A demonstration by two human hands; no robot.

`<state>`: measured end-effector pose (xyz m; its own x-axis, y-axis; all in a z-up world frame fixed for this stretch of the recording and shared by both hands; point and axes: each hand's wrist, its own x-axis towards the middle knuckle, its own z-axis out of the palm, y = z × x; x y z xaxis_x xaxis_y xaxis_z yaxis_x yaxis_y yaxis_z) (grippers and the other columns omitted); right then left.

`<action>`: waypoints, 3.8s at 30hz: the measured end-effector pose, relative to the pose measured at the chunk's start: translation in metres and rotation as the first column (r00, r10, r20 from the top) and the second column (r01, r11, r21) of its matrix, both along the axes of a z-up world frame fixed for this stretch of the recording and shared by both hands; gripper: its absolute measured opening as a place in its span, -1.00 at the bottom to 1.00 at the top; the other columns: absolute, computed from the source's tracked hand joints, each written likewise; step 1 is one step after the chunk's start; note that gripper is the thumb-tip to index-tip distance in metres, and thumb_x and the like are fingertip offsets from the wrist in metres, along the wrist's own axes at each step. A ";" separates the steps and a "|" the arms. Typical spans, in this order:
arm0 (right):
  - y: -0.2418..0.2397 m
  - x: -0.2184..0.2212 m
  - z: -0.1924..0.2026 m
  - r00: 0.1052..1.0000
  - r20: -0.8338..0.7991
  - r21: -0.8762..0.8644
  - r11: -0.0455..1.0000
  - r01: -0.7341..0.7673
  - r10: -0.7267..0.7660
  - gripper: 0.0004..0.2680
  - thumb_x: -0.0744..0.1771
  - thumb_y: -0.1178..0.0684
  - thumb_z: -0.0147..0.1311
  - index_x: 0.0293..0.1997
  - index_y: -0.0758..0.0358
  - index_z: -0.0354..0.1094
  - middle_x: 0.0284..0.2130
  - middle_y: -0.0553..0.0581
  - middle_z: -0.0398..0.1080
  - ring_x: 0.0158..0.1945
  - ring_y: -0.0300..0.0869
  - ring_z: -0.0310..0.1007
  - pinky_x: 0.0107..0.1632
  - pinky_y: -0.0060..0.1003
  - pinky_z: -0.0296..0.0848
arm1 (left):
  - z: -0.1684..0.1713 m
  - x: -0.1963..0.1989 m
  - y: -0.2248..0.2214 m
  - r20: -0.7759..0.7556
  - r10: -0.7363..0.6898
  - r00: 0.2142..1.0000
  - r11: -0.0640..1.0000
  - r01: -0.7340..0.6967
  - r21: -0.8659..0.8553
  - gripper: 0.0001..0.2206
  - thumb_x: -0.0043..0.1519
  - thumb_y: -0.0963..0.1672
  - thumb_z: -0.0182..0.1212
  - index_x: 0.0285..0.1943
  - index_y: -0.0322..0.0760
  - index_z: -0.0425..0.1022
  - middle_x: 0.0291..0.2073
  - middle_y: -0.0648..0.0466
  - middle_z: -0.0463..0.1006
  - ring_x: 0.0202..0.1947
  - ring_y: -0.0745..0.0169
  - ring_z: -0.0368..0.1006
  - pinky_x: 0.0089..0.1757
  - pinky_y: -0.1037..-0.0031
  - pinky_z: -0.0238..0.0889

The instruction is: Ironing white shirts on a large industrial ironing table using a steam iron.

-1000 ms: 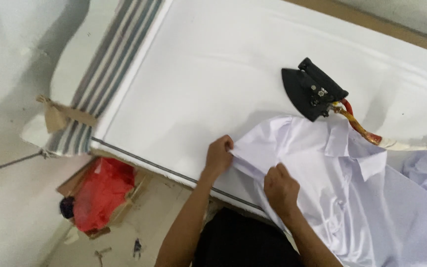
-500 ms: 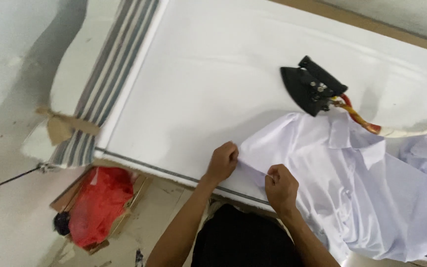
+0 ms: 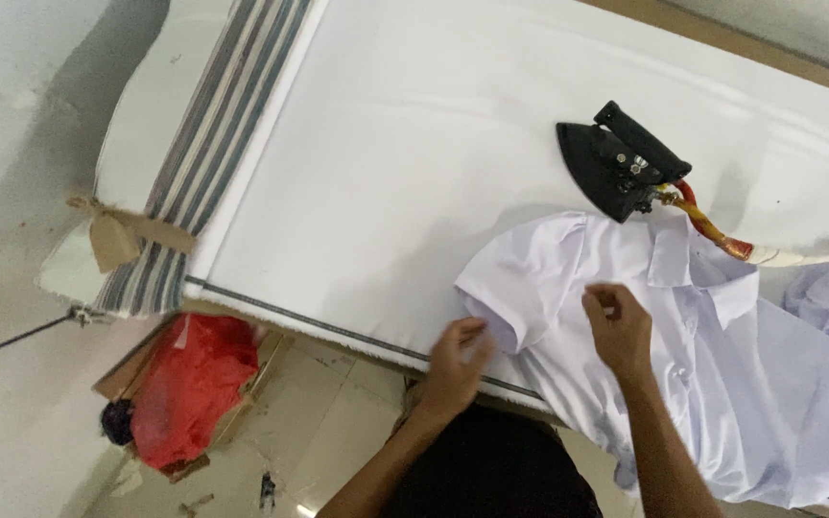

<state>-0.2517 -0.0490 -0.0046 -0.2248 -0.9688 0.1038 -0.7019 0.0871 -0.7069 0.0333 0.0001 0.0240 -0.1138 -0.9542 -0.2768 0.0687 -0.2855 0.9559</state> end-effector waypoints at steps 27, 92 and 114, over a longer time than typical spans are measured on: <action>-0.088 -0.036 -0.060 0.751 -0.586 -0.094 0.895 -0.435 0.303 -0.59 0.40 -0.30 -0.03 0.35 0.03 0.29 0.41 0.14 0.17 0.43 0.23 0.16 0.37 0.32 0.16 | -0.064 -0.007 0.022 0.931 0.123 0.344 0.816 0.499 -0.292 -0.42 0.29 0.18 0.15 0.43 -0.03 0.33 0.06 0.04 0.57 0.24 0.14 0.38 0.15 -0.03 0.10; -0.098 0.208 0.068 0.583 -0.071 0.738 0.436 -0.515 0.809 -0.51 0.27 -0.46 0.03 -0.02 0.23 0.43 -0.19 0.30 0.57 -0.09 0.13 0.59 -0.08 -0.02 0.50 | -0.059 -0.038 0.065 0.667 0.440 0.602 0.878 -0.446 -0.176 -0.77 0.22 -0.08 0.38 -0.15 -0.10 0.36 -0.56 0.22 0.52 -0.53 0.20 0.44 -0.38 0.24 0.26; -0.170 0.150 0.147 0.937 0.131 0.340 0.873 -0.349 0.323 -0.66 0.30 -0.30 0.22 -0.37 0.20 0.32 -0.62 -0.01 0.24 -0.51 -0.22 0.17 -0.38 -0.28 0.23 | -0.067 -0.029 -0.013 0.839 0.314 0.444 0.882 0.190 -0.431 -0.84 0.33 -0.05 0.09 -0.01 0.06 0.57 0.01 0.26 0.61 -0.13 0.14 0.48 -0.08 0.04 0.05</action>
